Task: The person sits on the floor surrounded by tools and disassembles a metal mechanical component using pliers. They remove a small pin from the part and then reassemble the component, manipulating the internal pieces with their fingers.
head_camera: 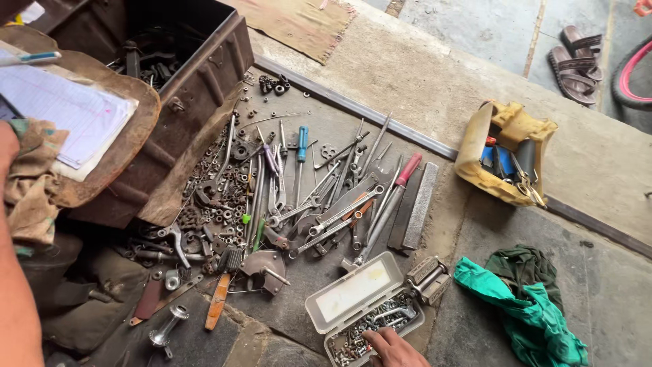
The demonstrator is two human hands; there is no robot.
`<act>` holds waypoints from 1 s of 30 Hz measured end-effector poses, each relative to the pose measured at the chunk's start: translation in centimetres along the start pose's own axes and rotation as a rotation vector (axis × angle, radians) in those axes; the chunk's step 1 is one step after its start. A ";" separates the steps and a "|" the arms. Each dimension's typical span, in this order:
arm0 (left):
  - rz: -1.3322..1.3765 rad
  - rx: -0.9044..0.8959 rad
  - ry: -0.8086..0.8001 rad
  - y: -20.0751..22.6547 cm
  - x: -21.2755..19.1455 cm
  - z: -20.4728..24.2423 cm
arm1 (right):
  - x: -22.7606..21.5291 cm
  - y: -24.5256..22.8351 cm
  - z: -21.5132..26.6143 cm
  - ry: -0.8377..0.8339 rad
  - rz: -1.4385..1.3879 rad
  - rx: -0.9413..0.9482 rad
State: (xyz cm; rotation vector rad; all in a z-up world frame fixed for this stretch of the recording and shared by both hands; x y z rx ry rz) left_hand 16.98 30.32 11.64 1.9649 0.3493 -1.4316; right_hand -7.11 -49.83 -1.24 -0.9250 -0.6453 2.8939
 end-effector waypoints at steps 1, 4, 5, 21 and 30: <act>0.003 -0.004 -0.002 -0.4 -0.2 -0.1 | -0.1 0.1 -0.2 -0.015 0.007 -0.011; 0.000 -0.012 -0.012 -0.7 -0.3 -0.1 | 0.2 -0.2 -0.2 -0.010 0.019 -0.010; 0.003 -0.012 -0.014 -0.6 -0.3 -0.1 | 0.0 -0.2 -0.1 0.003 0.024 -0.003; 0.009 -0.007 -0.017 -0.7 -0.4 -0.6 | -0.5 -0.7 -0.4 -0.066 0.040 0.081; 0.003 -0.009 -0.019 -1.3 0.0 -0.6 | -1.0 -1.1 0.1 -0.058 0.028 0.072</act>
Point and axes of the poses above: each hand's wrist, its own z-axis away from the middle knuckle, its own x-axis out of the palm, y = z × x, the point moved 1 cm from there along -z, towards the middle knuckle, and after that the axes turned 3 degrees about -y, right-handed, at the moved point
